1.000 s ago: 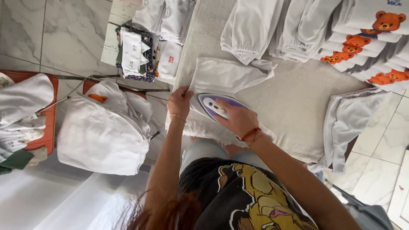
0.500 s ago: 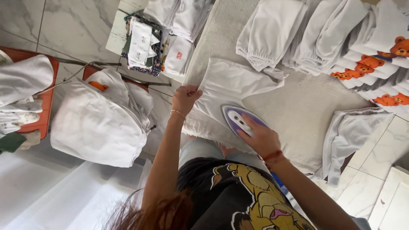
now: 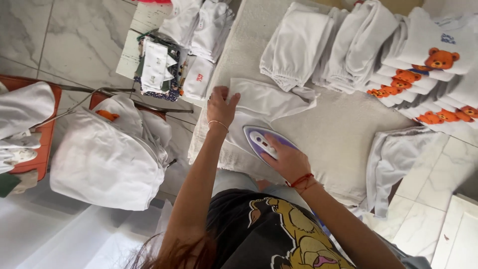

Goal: Ironing and folding small white fabric items on a workspace table.

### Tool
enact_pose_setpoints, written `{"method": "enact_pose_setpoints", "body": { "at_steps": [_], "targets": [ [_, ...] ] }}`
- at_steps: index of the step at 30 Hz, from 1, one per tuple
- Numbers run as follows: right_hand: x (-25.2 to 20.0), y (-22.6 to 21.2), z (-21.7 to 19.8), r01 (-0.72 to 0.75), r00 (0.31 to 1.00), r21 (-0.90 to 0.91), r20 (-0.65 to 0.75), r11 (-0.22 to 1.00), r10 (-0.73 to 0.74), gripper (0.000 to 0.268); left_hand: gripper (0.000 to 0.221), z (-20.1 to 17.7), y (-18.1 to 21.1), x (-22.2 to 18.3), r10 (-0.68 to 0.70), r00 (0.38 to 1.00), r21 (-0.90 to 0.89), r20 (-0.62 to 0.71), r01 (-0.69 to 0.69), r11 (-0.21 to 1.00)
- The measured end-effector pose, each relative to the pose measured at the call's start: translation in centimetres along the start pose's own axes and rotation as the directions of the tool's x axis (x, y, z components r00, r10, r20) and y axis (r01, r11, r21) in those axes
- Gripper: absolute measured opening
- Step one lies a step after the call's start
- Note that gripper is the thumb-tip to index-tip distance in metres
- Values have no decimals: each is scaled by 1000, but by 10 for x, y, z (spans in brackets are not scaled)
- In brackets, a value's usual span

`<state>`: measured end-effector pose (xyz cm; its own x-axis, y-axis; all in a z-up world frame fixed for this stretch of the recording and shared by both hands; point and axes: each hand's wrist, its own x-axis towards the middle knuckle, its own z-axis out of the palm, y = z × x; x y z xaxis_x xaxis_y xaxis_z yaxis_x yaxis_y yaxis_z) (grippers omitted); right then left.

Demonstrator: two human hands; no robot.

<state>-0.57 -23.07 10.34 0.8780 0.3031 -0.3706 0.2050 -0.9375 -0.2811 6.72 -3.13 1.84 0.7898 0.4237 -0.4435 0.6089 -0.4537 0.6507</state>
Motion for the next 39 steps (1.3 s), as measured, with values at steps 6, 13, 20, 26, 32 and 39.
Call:
{"method": "enact_pose_setpoints", "body": {
  "at_steps": [6,13,20,26,32,39],
  "targets": [
    [-54,78,-30,-471,882,88,45,878,469,52,49,40,-6,14,106,992,160,-65,-95,983],
    [-52,128,-57,-319,854,-153,-473,935,214,86,29,7,58,-84,712,664,-75,-229,-741,667],
    [-8,53,-88,590,785,325,-443,739,-433,50,19,-58,112,-183,959,281,-139,-19,-951,276],
    [-40,88,-69,459,862,555,-89,694,-499,17,26,-129,85,-192,865,473,-79,-167,-881,467],
    [-73,119,-24,-56,972,870,160,490,-173,10,27,-106,88,-117,738,634,-81,-232,-768,635],
    [-61,133,36,-461,882,610,233,644,410,24,38,12,27,-4,548,835,132,-57,-538,833]
  ]
}}
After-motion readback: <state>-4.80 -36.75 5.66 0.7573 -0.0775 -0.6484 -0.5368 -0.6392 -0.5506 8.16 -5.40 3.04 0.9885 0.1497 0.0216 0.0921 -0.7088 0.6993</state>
